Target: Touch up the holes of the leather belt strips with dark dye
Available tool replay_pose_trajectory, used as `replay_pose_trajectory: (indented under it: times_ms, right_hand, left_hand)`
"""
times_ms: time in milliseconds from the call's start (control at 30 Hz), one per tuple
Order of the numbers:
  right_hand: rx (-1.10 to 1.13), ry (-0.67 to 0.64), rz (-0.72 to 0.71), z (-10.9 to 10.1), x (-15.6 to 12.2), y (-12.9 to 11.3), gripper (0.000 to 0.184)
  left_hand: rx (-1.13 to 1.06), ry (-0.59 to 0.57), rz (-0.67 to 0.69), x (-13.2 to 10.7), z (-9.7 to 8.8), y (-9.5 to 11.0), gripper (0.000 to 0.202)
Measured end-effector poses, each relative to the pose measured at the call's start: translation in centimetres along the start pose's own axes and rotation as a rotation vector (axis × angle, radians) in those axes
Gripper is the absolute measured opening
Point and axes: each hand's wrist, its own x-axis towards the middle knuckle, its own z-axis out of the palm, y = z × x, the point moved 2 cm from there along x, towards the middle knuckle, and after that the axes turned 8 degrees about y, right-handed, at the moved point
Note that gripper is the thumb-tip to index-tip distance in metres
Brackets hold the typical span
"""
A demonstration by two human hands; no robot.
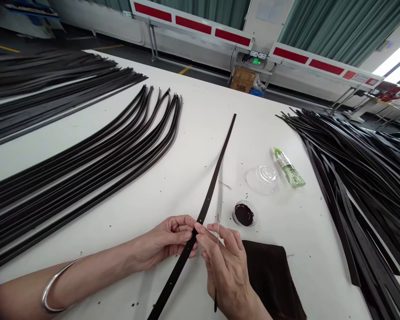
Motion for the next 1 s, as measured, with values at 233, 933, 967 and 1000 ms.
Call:
replay_pose_trajectory:
  times_ms: [233, 933, 967, 1000]
  right_hand:
    - [-0.031, 0.039, 0.109, -1.2, 0.3, 0.4, 0.041]
    - [0.309, 0.228, 0.920, -0.1, 0.5, -2.6, 0.020]
    - [0.359, 0.204, 0.949, 0.3, 1.1, -2.2, 0.021]
    - [0.395, 0.180, 0.972, 0.5, 1.7, -1.7, 0.021]
  left_hand:
    - [0.008, 0.038, -0.026, -0.2, 0.0, 0.1, 0.016]
    - [0.016, 0.022, -0.010, -0.3, 0.2, 0.4, 0.013]
    - [0.018, 0.001, -0.006, -0.3, 0.2, 0.4, 0.012]
    - [0.021, -0.015, -0.006, -0.4, 0.2, 0.5, 0.012]
